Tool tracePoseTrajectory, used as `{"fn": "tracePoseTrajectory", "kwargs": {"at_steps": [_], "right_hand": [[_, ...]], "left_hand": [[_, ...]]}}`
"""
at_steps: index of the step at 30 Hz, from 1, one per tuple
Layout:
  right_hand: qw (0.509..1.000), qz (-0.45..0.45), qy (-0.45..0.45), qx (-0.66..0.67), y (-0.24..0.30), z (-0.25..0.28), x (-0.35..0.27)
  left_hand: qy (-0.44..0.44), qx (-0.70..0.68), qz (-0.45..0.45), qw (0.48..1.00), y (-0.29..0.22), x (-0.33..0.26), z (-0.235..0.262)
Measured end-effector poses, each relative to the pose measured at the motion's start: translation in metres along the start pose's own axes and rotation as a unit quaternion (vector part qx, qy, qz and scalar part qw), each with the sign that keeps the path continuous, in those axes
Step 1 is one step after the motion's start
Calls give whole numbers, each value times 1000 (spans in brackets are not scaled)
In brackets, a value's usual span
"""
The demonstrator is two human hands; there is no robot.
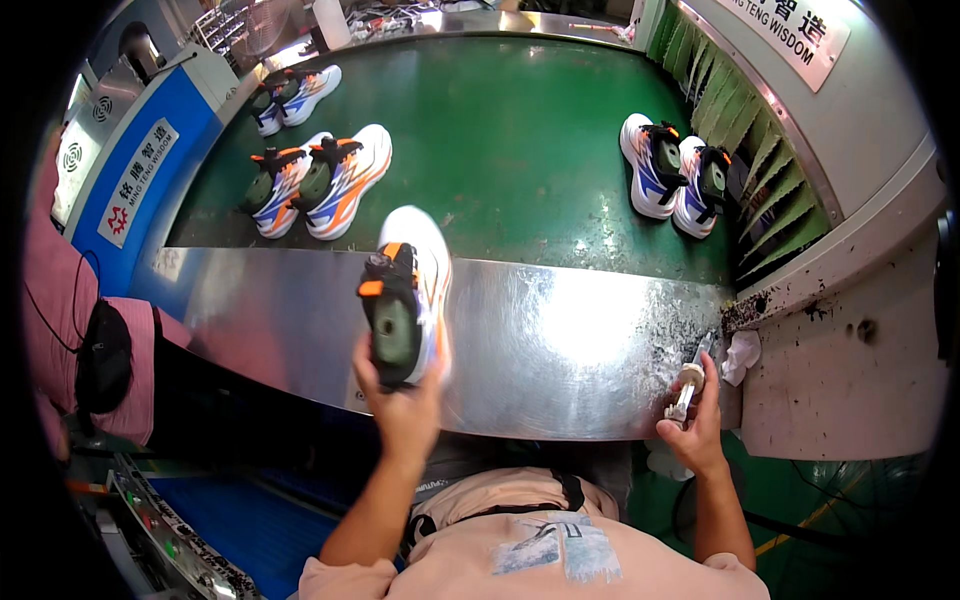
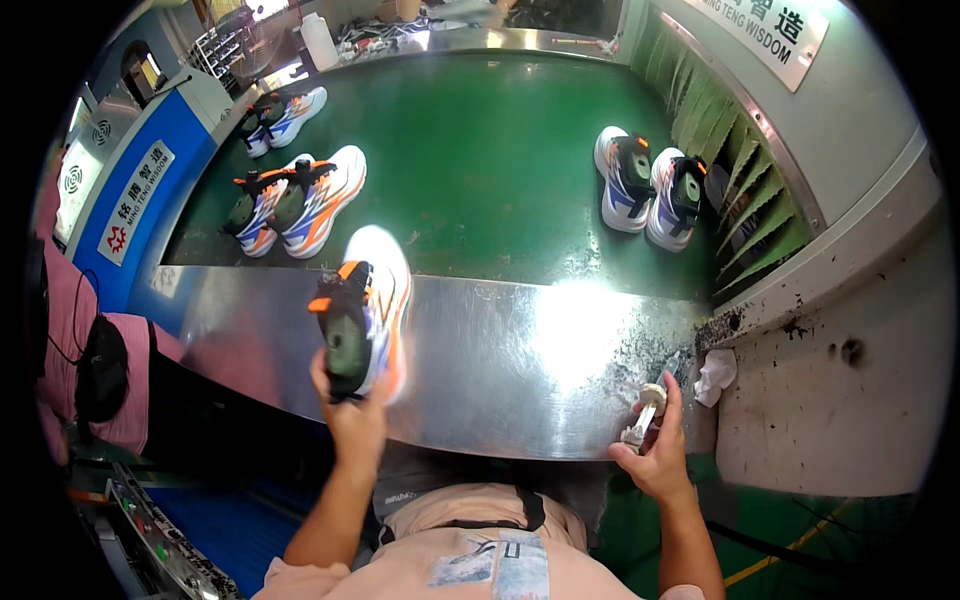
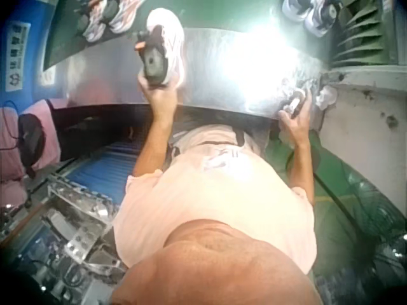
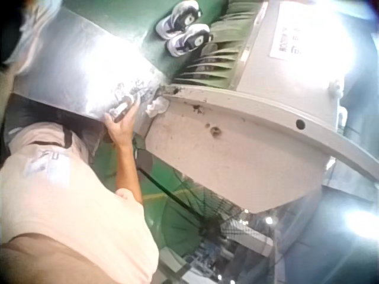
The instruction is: The person applies liquid from a syringe-style tool to the side seams of several shoes on a conveyor belt and rubs the liquid into the material by hand.
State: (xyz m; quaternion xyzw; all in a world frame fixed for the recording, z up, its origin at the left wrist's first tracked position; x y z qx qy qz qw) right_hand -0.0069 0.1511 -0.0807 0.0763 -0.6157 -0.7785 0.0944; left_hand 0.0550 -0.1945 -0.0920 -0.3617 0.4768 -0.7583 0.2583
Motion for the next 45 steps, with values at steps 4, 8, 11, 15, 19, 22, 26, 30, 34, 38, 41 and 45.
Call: {"fn": "tracePoseTrajectory", "kwargs": {"at_steps": [4,8,11,15,19,22,26,30,34,38,41,45], "right_hand": [[997,-14,70,-14,13,7,-18],[991,65,103,51,30,13,-18],[993,-3,101,56,36,1,1],[990,-34,137,-11,41,8,-19],[989,-92,113,-8,46,15,-24],[987,-121,105,-24,46,27,-37],[984,-124,127,19,65,32,-50],[955,-92,176,219,133,4,-6],[842,-99,343,405,176,-58,40],[751,-210,412,471,190,-107,64],[776,-222,438,396,193,-115,79],[772,-263,442,373,196,-120,83]], "left_hand": [[425,-88,-24,901,-76,-26,4],[287,175,-325,884,-137,59,5],[506,248,-160,811,-108,92,-33],[584,188,-185,767,-135,75,-58],[504,89,-373,774,-135,26,-25],[450,120,-372,803,-138,-11,-3],[409,101,-367,829,-131,-42,17],[373,85,-373,845,-121,-57,19],[364,63,-390,843,-120,-62,19],[354,66,-401,842,-125,-67,15],[339,71,-408,844,-131,-73,10],[317,87,-426,843,-137,-73,9]]}}
Point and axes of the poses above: each hand's wrist, its own x-axis towards the middle knuckle, its own z-axis out of the back of the hand, y = z × x, the point moved 3 cm from there along x, towards the middle knuckle, and after that the axes turned 6 degrees about z, right-handed, at the moved point
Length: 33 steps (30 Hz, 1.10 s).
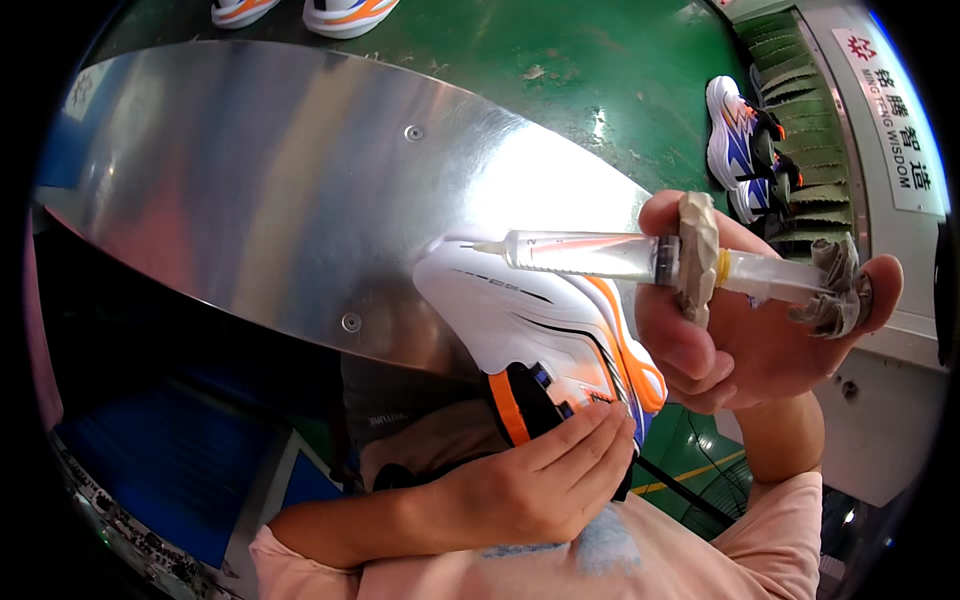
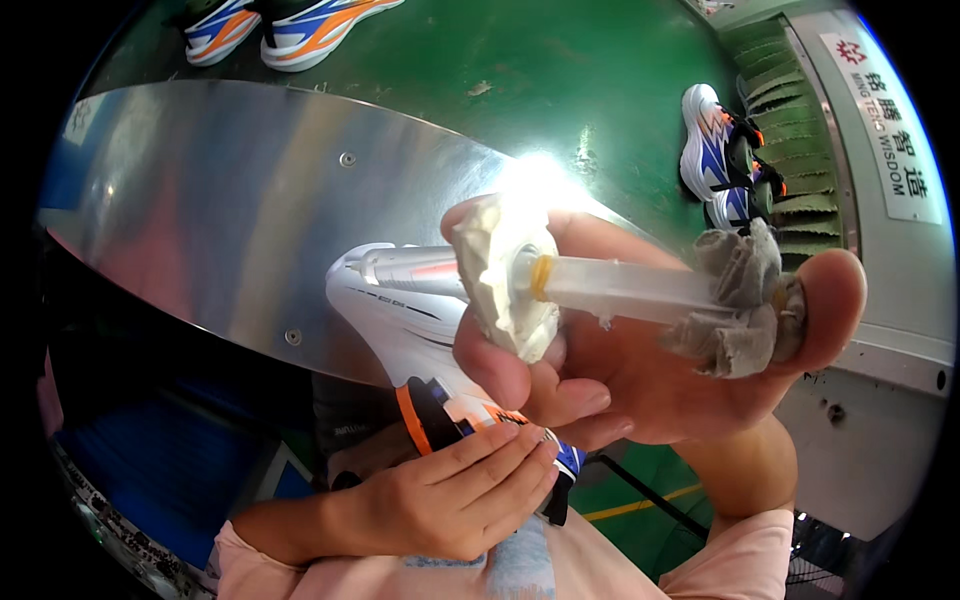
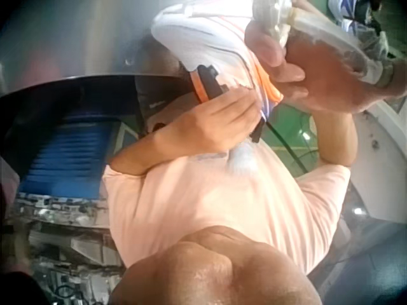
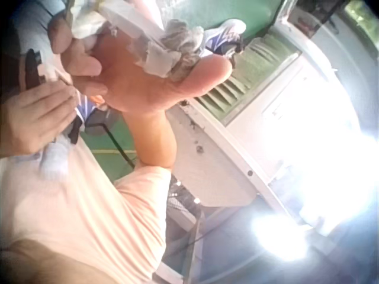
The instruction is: The person applies liquid from a syringe-style tool to the side seams of several shoes on a conveyor belt and rubs the liquid into the material by hand.
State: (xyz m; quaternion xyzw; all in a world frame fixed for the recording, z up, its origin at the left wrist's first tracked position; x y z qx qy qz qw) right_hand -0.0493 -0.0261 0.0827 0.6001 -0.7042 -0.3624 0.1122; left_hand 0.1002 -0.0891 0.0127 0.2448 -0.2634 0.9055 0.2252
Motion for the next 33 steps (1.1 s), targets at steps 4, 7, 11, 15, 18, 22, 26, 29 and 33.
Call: {"fn": "tracePoseTrajectory", "kwargs": {"at_steps": [4,7,11,15,18,22,26,29,33], "right_hand": [[995,5,-86,-45,-3,-4,12],[994,-2,-101,-43,-1,-4,17],[997,-23,-68,-26,4,-6,24],[983,-35,-137,-114,7,-18,22],[953,-139,-145,-228,15,-24,22],[984,-10,-99,-150,2,-12,1],[980,96,-129,-115,-15,-6,-29],[977,136,-137,-91,-30,3,-48],[974,168,-140,-65,-55,11,-67]], "left_hand": [[-13,-4,-9,1000,5,-4,2],[-15,-13,-14,1000,4,-2,3],[-14,-15,-24,999,1,1,1],[-7,-12,-29,999,2,0,3],[-7,-16,-26,1000,1,-3,4],[3,-16,-17,1000,2,-6,6],[33,-35,-8,999,4,-4,11],[65,-89,18,994,7,-4,13],[68,-67,46,994,9,-8,17]]}}
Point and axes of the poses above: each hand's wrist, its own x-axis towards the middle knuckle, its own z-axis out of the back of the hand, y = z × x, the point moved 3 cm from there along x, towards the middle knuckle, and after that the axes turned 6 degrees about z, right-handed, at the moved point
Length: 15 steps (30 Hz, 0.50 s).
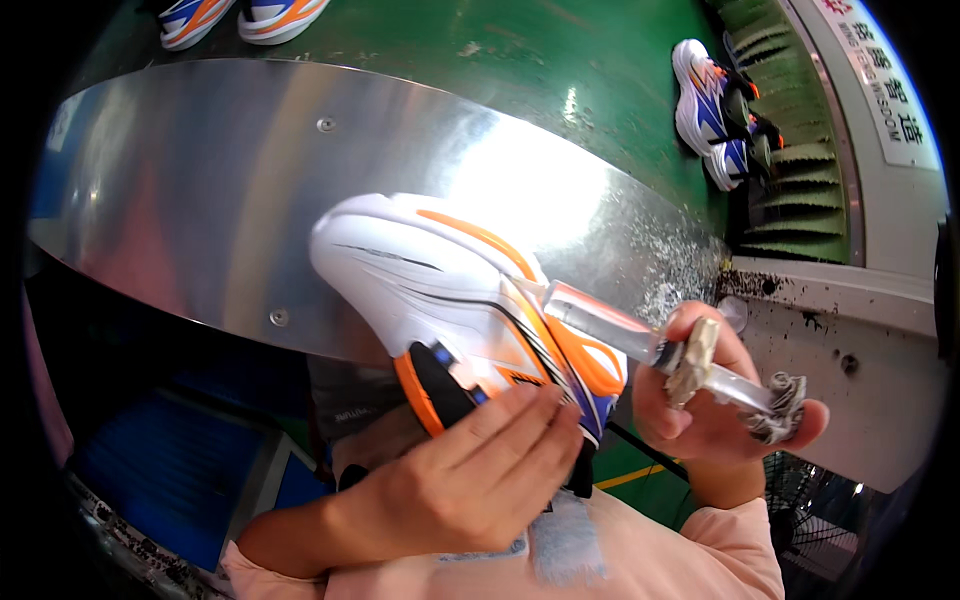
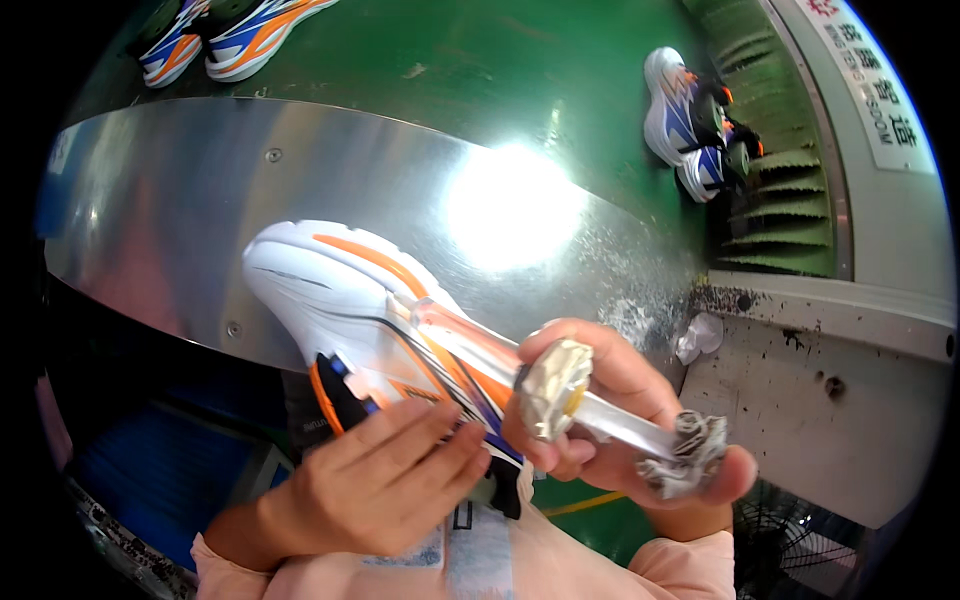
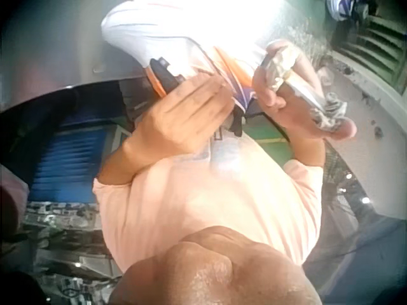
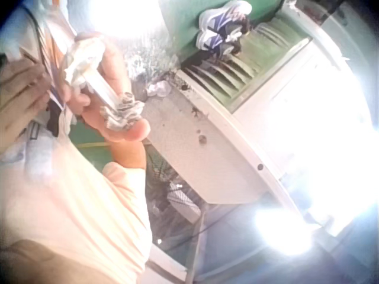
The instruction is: The person applies liquid from a syringe-style tool to the side seams of several shoes on a conveyor belt and rubs the liquid into the material by hand.
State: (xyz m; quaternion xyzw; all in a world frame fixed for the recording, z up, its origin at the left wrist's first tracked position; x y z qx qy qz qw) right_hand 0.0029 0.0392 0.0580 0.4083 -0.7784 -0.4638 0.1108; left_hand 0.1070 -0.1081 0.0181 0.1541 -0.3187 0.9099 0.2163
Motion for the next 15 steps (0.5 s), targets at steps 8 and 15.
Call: {"fn": "tracePoseTrajectory", "kwargs": {"at_steps": [8,15], "right_hand": [[985,-126,-118,13,-21,2,-39],[968,-193,-160,30,-25,17,-66]], "left_hand": [[41,47,23,998,9,2,14],[69,92,27,993,9,12,20]]}}
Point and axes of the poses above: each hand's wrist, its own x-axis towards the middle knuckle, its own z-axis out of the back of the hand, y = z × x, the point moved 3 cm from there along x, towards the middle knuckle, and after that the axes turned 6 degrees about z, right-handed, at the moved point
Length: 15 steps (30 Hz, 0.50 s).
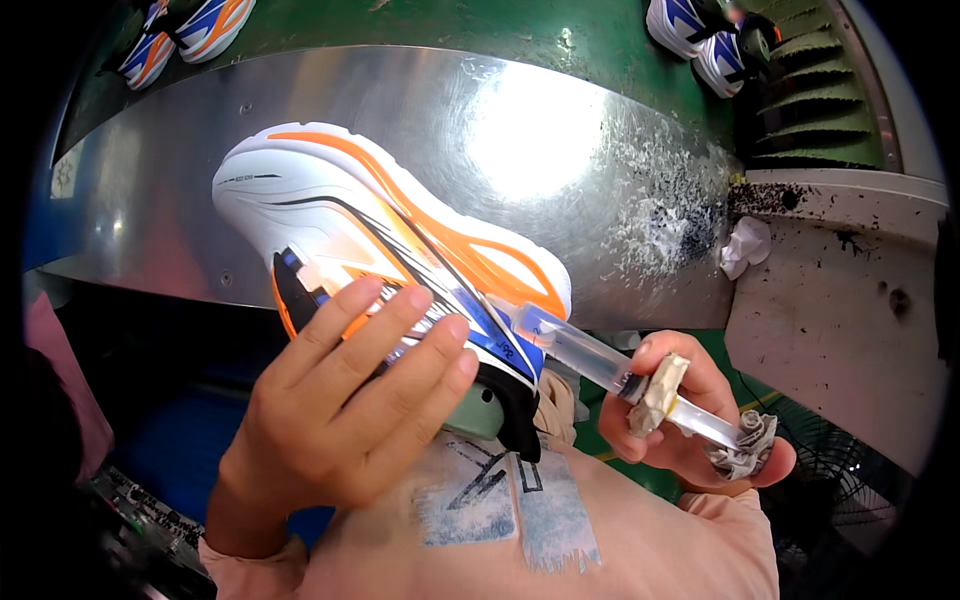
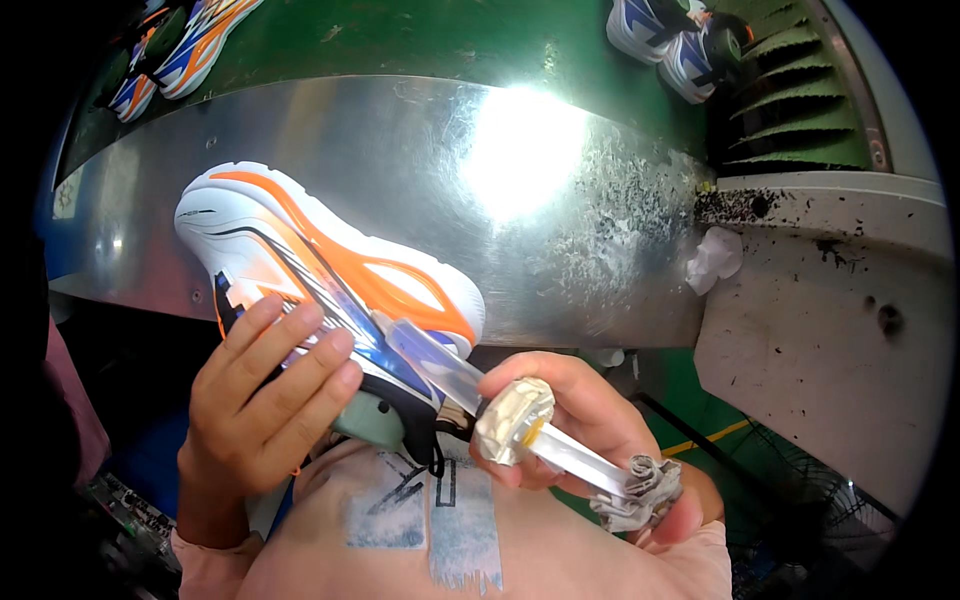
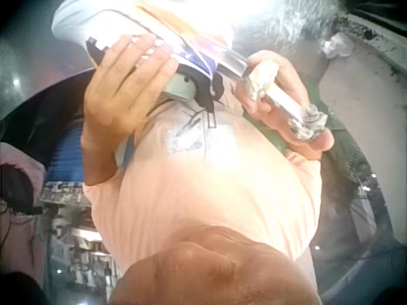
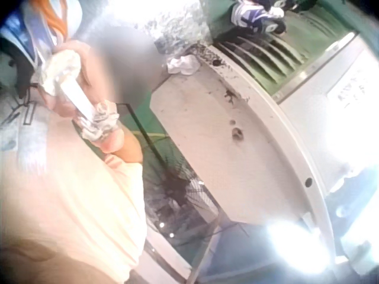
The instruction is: The person applies liquid from a syringe-style tool to the side seams of several shoes on a conveyor belt and rubs the liquid into the material by hand.
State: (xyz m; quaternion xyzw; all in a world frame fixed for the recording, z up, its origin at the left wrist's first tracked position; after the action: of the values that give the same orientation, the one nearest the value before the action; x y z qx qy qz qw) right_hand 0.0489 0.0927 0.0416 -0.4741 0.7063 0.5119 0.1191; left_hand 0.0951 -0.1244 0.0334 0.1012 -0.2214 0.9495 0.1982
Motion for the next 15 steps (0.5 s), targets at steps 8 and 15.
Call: {"fn": "tracePoseTrajectory", "kwargs": {"at_steps": [8,15], "right_hand": [[961,207,166,80,-29,45,23],[966,122,140,181,-36,24,31]], "left_hand": [[82,38,-9,996,6,16,25],[141,66,-48,987,25,32,44]]}}
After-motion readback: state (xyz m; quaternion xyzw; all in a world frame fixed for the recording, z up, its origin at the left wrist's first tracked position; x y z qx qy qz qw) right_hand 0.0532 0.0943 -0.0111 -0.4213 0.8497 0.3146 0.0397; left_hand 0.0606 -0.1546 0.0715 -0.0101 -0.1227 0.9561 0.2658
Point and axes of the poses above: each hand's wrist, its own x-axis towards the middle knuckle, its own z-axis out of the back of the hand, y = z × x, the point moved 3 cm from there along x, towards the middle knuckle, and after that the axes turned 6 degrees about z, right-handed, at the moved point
